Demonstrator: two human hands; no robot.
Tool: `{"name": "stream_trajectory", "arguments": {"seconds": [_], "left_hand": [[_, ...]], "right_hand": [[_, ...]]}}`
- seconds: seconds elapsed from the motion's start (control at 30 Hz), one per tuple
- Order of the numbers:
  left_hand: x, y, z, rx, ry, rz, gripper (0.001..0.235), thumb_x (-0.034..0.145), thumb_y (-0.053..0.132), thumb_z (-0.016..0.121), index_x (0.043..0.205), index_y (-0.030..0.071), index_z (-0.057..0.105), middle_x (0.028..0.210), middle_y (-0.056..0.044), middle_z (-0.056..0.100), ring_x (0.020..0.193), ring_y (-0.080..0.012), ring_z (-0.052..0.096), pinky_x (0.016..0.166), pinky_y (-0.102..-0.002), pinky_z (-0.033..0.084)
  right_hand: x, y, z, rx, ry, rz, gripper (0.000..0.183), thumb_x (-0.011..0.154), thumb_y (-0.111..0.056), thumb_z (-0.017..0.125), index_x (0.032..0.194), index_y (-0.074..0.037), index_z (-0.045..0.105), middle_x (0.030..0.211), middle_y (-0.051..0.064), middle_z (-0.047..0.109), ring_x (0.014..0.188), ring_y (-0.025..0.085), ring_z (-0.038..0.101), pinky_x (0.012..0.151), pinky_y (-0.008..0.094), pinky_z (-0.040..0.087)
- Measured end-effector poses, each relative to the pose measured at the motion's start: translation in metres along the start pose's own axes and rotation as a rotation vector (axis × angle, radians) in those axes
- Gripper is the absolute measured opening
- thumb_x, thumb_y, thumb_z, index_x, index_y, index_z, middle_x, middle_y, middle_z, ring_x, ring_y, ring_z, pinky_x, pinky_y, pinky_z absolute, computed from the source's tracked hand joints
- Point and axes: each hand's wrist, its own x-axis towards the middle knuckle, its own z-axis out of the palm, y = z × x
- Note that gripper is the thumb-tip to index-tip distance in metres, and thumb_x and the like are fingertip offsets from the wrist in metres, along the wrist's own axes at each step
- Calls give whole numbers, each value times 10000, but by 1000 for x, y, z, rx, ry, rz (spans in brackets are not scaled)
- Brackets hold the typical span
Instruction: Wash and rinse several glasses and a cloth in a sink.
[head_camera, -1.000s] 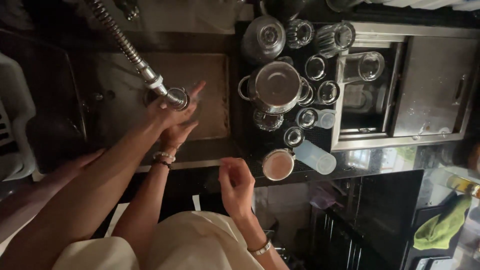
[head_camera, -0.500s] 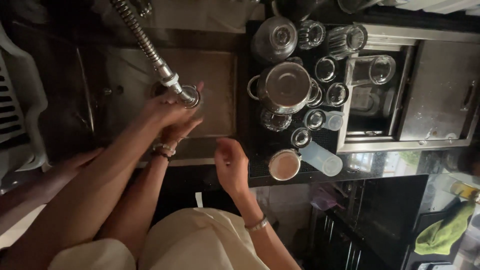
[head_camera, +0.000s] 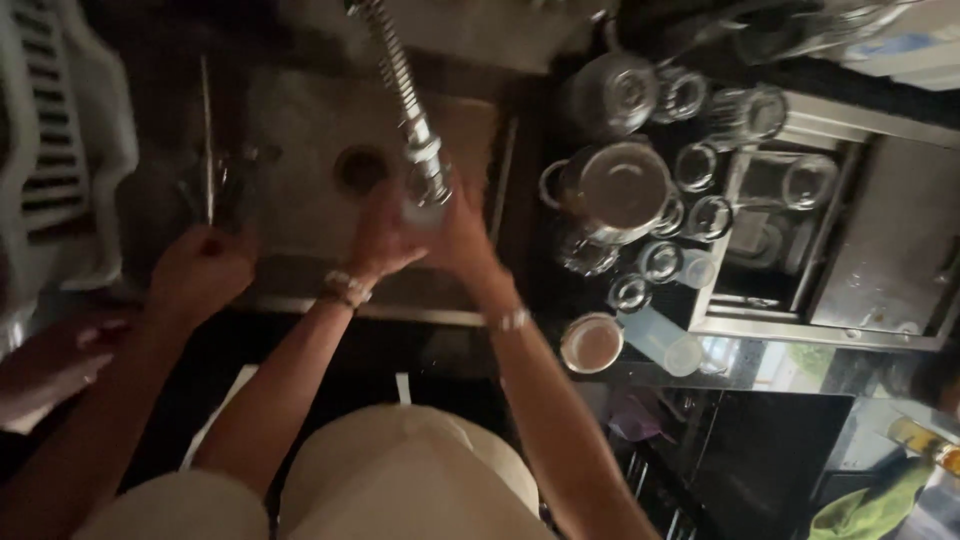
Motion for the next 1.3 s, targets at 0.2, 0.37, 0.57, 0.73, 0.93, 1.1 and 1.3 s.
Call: {"name": "stream_trajectory", "arguments": {"seconds": [0.2, 0.37, 0.57, 0.73, 0.93, 1.1, 1.3], "left_hand": [[-11, -25, -5, 232, 183, 44, 935, 560, 332, 997, 1342, 39, 577, 1260, -179, 663, 1172, -379, 629, 996, -484, 511], [-9, -11, -27, 161, 15, 66, 892, 665, 373, 1011, 1383, 71, 576, 1321, -153, 667, 1212, -347, 638, 1019, -476, 512], [-9, -67, -18, 331, -37, 156, 1099, 594, 391, 993, 1454, 27, 413, 1294, -230, 617, 1185, -391, 603, 983, -497, 501], [-17, -56, -20, 340, -61, 127, 1046, 616, 327, 970, 1467, 51, 427, 1226, -214, 637, 1115, -380, 624, 950, -501, 519], [-24, -67, -12, 307, -28, 80, 987, 733, 312, 951, 1498, 52, 383, 1243, -204, 614, 1121, -390, 610, 978, -520, 509], [-26, -35, -25, 324, -155, -81, 1121, 621, 351, 965, 1494, 16, 347, 1341, -268, 527, 1214, -449, 528, 1008, -563, 450], [-67, -85, -42, 671, -206, -255, 925, 772, 320, 865, 1520, 49, 393, 1483, -234, 476, 1336, -438, 475, 1076, -560, 421]], "right_hand": [[29, -7, 4, -154, -490, 317, 875, 678, -428, 899, 1412, -115, 538, 1383, 113, 624, 1296, 288, 593, 1118, 408, 486], [21, 18, 25, -153, -295, -137, 958, 620, -361, 973, 1390, -49, 495, 1363, 146, 566, 1274, 326, 555, 1069, 470, 437], [16, 35, 32, -240, -153, -175, 766, 749, -357, 944, 1368, -88, 581, 1387, 133, 581, 1320, 340, 541, 1110, 496, 441], [11, -2, 34, -266, -192, -64, 730, 699, -311, 892, 1325, -82, 592, 1335, 142, 594, 1266, 328, 570, 1071, 479, 476], [5, -3, 41, -296, -170, -57, 502, 722, -297, 846, 1115, -15, 714, 1078, 118, 740, 1058, 281, 713, 988, 437, 540], [-2, -15, 33, -348, -174, 63, 526, 637, -258, 852, 1076, -7, 708, 1023, 133, 754, 922, 262, 751, 843, 371, 625], [22, 2, 34, -386, -111, -61, 711, 536, -275, 916, 1106, 40, 630, 1001, 128, 668, 921, 303, 680, 753, 369, 592]]}}
